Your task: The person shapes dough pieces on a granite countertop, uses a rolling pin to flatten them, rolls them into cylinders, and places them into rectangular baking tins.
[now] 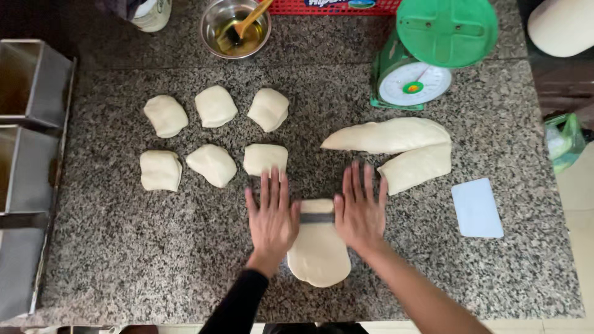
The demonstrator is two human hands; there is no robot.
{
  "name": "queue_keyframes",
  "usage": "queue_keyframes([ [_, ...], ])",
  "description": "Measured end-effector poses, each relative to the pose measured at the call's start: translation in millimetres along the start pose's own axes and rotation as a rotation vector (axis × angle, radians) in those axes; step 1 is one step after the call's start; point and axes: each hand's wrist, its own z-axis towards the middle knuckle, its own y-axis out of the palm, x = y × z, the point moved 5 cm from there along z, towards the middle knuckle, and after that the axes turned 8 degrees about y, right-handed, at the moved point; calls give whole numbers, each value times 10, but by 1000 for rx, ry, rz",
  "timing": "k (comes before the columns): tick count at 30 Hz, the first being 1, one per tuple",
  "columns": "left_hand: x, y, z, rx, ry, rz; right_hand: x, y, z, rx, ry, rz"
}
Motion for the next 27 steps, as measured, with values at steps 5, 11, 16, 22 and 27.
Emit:
queue_keyframes([
  [5, -218, 39, 662, -77, -4, 67, 20, 104, 784, -18, -14, 5],
  [11, -215, -79, 1017, 134, 136, 286, -17, -52, 1194, 108, -27, 15],
  [16, -48, -142, 540, -3, 379, 72, -70, -430, 1160, 251, -45, 197],
  [22, -196, -171, -91, 145, 294, -96, -54, -817, 793, 389, -53, 441],
  [27, -595, -327, -477, 146, -341, -104, 68, -450, 467, 82, 113, 657],
])
